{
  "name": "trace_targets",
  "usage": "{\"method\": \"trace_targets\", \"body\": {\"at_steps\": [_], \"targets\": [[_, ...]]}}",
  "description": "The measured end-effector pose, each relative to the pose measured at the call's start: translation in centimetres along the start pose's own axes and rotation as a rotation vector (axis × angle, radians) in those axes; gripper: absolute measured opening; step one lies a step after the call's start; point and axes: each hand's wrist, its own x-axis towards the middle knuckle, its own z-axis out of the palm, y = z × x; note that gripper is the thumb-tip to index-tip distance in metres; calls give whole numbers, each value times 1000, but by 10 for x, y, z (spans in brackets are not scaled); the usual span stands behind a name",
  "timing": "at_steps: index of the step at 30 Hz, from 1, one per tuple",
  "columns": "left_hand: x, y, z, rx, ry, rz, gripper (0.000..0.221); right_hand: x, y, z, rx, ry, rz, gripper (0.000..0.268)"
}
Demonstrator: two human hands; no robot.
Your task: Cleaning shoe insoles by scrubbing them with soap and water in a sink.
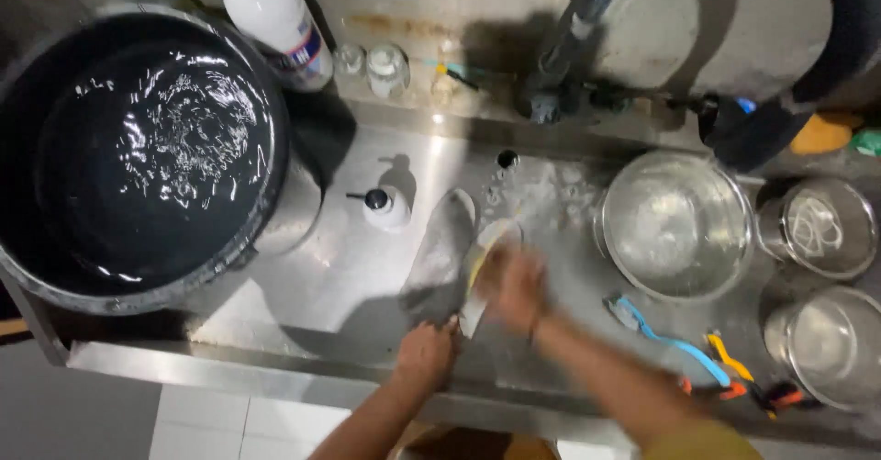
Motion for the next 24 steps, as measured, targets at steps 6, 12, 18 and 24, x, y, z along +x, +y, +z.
{"method": "trace_targets", "body": {"at_steps": [6,12,18,24], "targets": [[-33,20,-27,352,-126,48,68,50,54,21,-475,151,-488,61],[-43,25,-47,306,-202,64,65,20,-5,13,429,-478,-267,20],[-54,32,-59,268,-246,22,67,-3,-24,19,194,-296,-375,25],[-61,35,-65,304,-214,24,69,46,38,47,-492,51,-429,50]]}}
